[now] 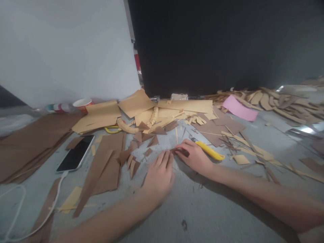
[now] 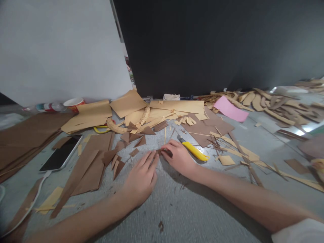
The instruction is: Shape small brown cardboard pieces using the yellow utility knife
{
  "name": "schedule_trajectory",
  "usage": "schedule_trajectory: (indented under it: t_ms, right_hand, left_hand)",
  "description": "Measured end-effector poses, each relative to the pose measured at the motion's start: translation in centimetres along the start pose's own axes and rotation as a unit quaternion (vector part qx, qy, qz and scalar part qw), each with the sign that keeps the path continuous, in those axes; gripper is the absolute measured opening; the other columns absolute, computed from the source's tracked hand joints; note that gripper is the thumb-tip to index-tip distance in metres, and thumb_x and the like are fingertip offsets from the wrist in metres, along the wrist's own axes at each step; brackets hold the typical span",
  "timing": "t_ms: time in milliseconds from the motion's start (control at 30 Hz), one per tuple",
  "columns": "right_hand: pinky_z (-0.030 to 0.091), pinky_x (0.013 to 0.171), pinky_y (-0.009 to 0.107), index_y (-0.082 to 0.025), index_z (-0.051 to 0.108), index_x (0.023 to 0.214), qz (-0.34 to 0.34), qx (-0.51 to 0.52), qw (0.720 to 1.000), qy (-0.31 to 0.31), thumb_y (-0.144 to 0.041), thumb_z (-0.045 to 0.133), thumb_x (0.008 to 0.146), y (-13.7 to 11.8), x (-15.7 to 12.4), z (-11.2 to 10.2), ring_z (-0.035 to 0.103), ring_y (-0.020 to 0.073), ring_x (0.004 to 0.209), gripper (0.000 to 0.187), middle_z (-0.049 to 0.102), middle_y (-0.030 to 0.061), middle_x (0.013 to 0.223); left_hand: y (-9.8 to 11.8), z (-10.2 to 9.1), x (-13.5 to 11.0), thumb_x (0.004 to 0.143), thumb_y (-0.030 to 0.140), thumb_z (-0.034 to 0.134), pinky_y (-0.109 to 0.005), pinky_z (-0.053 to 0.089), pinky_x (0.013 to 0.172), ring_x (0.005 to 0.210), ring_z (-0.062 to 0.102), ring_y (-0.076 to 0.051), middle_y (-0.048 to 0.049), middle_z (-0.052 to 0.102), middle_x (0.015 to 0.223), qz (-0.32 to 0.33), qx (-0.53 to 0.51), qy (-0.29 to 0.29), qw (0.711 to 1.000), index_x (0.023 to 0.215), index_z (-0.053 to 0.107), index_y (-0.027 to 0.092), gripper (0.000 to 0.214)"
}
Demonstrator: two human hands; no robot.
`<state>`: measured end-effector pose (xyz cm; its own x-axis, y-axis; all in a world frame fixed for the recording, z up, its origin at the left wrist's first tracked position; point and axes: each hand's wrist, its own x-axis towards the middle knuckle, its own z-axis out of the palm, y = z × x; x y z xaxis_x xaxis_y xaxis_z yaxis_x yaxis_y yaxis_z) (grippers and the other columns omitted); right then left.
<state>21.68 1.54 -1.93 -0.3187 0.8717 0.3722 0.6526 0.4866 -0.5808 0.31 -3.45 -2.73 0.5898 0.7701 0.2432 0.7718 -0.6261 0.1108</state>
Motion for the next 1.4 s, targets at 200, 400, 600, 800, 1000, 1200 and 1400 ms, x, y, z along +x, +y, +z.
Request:
schedule_trajectory:
  t_ms: [200, 400, 600, 800, 1000, 1200, 1400]
  right_hand:
    - [0.050, 0.074, 0.034, -0.022, 0.074, 0.091, 0.019, -0.003, 1.000, -0.008, -0.024, 0.069, 0.099, 0.2, 0.7, -0.2, 0.064, 0.0204, 0.080, 0.009, 0.069, 0.0043, 0.087]
    - [0.046, 0.066, 0.030, -0.021, 0.072, 0.080, 0.055, 0.040, 0.998, -0.014, -0.023, 0.072, 0.094, 0.0, 1.4, -0.3, 0.062, 0.0173, 0.071, 0.014, 0.069, 0.0011, 0.074]
    - [0.044, 0.063, 0.030, -0.022, 0.072, 0.080, 0.089, 0.035, 0.995, -0.011, -0.020, 0.074, 0.091, 0.1, 1.8, 0.2, 0.062, 0.0170, 0.067, 0.012, 0.070, 0.0013, 0.073]
    - [0.047, 0.077, 0.033, -0.022, 0.073, 0.083, -0.007, -0.038, 0.999, -0.017, -0.015, 0.067, 0.098, 0.1, 1.2, -0.2, 0.064, 0.0197, 0.080, 0.017, 0.070, 0.0040, 0.084]
    - [0.045, 0.081, 0.035, -0.021, 0.076, 0.093, -0.096, -0.119, 0.987, -0.040, -0.019, 0.059, 0.105, 0.0, 0.6, -0.4, 0.063, 0.0200, 0.080, 0.021, 0.069, 0.0044, 0.086]
    - [0.042, 0.079, 0.035, -0.020, 0.073, 0.095, -0.139, -0.138, 0.980, -0.044, -0.018, 0.057, 0.106, 0.2, 0.5, -0.1, 0.062, 0.0200, 0.081, 0.020, 0.069, 0.0042, 0.086]
    - [0.038, 0.078, 0.035, -0.017, 0.068, 0.090, -0.149, -0.117, 0.980, -0.067, -0.012, 0.058, 0.099, -0.1, 0.0, -0.5, 0.060, 0.0194, 0.080, 0.014, 0.067, 0.0046, 0.087]
  left_hand:
    - [0.0, -0.5, 0.4, 0.097, 0.016, 0.044, -0.052, 0.042, 0.124, 0.154, 0.044, -0.034, -0.0226, 0.049, 0.162, -0.004, -0.018, -0.016, 1.000, 0.153, 0.050, 0.003, 0.058]
    - [-0.5, -0.8, 0.9, 0.097, 0.017, 0.043, -0.052, 0.041, 0.125, 0.152, 0.047, -0.032, -0.0214, 0.053, 0.160, 0.016, -0.054, -0.020, 0.998, 0.155, 0.049, 0.005, 0.059]
    - [-0.8, -0.7, 1.1, 0.093, 0.015, 0.045, -0.053, 0.044, 0.123, 0.149, 0.050, -0.034, -0.0229, 0.055, 0.157, 0.023, -0.049, -0.004, 0.999, 0.151, 0.053, 0.003, 0.059]
    - [-0.8, -0.8, 1.2, 0.093, 0.014, 0.047, -0.052, 0.045, 0.122, 0.146, 0.053, -0.034, -0.0222, 0.057, 0.155, 0.024, -0.025, -0.007, 0.999, 0.148, 0.056, 0.002, 0.057]
    - [-1.2, -1.1, 1.4, 0.096, 0.015, 0.045, -0.049, 0.044, 0.122, 0.145, 0.053, -0.033, -0.0220, 0.058, 0.154, 0.037, -0.018, -0.027, 0.999, 0.146, 0.058, 0.002, 0.054]
    - [-1.6, -1.2, 1.5, 0.096, 0.013, 0.042, -0.049, 0.048, 0.118, 0.141, 0.056, -0.032, -0.0221, 0.061, 0.150, 0.042, -0.031, -0.029, 0.998, 0.147, 0.057, 0.003, 0.054]
    - [-1.8, -1.3, 1.5, 0.094, 0.009, 0.044, -0.048, 0.049, 0.118, 0.140, 0.057, -0.031, -0.0211, 0.063, 0.146, 0.066, -0.023, -0.020, 0.997, 0.145, 0.059, 0.004, 0.052]
